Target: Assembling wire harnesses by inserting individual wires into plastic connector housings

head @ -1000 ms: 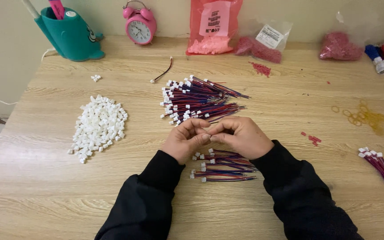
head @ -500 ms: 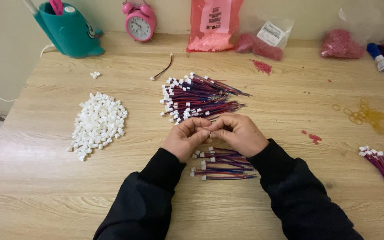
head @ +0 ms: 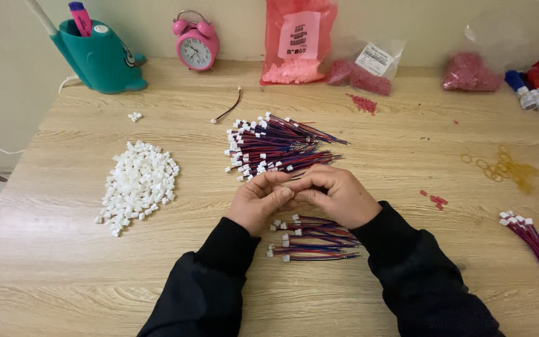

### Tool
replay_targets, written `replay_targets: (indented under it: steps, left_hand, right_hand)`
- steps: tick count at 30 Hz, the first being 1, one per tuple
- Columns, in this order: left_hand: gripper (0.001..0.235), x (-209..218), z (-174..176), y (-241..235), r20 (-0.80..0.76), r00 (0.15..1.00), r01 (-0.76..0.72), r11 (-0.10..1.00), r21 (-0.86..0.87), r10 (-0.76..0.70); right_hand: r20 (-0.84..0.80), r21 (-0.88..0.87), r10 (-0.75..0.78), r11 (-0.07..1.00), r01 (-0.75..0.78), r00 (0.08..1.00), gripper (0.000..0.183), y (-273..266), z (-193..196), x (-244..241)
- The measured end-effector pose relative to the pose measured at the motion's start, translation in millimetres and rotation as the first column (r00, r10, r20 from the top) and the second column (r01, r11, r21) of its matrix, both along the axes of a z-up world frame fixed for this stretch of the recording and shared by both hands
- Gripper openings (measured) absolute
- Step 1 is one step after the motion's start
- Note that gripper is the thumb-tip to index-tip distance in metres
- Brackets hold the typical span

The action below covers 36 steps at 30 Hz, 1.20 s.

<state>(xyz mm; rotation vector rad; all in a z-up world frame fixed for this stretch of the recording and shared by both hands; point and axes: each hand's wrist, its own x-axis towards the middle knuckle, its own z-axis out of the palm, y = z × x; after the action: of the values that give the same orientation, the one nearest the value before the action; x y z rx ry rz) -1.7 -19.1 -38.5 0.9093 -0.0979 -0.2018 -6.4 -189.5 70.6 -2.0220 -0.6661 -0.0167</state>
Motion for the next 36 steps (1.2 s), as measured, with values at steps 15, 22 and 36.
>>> replay_targets:
  steps: [15,22,36]
  left_hand:
    - [0.031,-30,17,-9,-0.038,0.998,-0.039,0.982,0.185,0.046]
    - [0.033,-7,11,30,0.105,0.993,-0.085,0.900,0.428,0.044]
    - [0.025,-3,3,37,0.152,0.986,-0.155,0.701,0.696,0.067]
  right_hand:
    - [-0.017,0.066,-0.078,0.995,0.079,0.997,0.006,-5,-8,-34]
    - [0.024,-0.088,-0.100,0.991,0.102,0.995,0.014,-22,-5,8]
    - [0.183,-0.670,-0.031,0.728,0.148,0.983,0.015,4,-48,59]
